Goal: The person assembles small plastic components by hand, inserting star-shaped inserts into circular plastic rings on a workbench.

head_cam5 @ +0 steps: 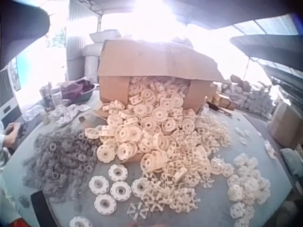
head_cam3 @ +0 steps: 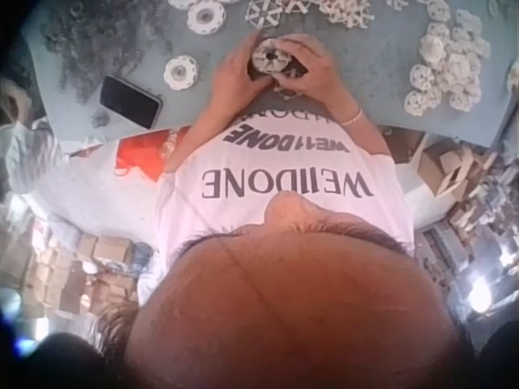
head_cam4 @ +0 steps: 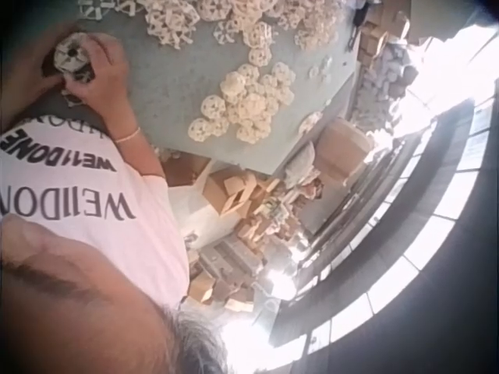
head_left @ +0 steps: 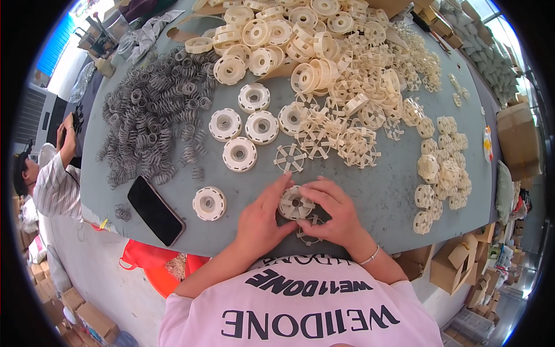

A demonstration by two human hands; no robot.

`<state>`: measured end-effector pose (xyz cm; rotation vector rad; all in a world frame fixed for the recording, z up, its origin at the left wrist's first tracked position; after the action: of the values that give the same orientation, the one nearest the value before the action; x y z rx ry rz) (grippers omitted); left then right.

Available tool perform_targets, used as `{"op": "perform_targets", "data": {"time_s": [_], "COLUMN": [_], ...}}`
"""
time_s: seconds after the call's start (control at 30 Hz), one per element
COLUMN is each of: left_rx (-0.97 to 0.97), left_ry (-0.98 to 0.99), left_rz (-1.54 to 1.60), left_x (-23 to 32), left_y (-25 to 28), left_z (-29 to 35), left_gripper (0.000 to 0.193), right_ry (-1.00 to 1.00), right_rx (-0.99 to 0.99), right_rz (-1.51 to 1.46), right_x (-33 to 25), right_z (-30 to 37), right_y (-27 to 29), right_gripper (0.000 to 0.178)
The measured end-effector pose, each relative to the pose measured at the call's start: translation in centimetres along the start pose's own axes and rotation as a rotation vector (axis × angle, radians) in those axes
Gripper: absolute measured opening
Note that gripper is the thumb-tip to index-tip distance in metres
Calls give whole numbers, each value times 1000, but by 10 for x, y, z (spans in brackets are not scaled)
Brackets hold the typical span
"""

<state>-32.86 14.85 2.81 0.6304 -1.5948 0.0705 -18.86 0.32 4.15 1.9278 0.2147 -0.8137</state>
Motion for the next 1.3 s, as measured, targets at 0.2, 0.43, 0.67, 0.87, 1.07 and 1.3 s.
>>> {"op": "perform_targets", "data": {"time_s": [0.2,0.43,0.67,0.87,1.07,1.3], "left_rx": [6,5,45,111,124,116], "left_ry": [127,73,133,50,-5,132], "left_rz": [33,53,93,-11,22,83], "left_x": [4,-2,-2,4,-12,2], "left_y": [1,-3,4,6,2,6], "left_z": [-3,1,-4,-5,1,1], "left_gripper": [94,89,81,62,59,67], "right_ry": [251,265,240,123,1,189], "right_rx": [73,130,108,-162,-39,82], "right_rz": [158,192,6,-17,210,273], "right_x": [-18,-30,-27,9,2,20], "right_z": [-2,-5,9,31,-36,-34], "right_y": [3,-2,20,43,20,2], "right_gripper": [50,48,50,45,19,16]}}
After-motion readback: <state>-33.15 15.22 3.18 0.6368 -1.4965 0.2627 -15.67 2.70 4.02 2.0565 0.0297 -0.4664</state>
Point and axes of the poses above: each hand's wrist, its own z-axis away from the middle knuckle, its own y-axis out of the back of the hand, x = y × z, the point moved 2 cm from there along -z, towards the middle knuckle, and after that the axes turned 15 degrees about z, right-handed, at the moved point
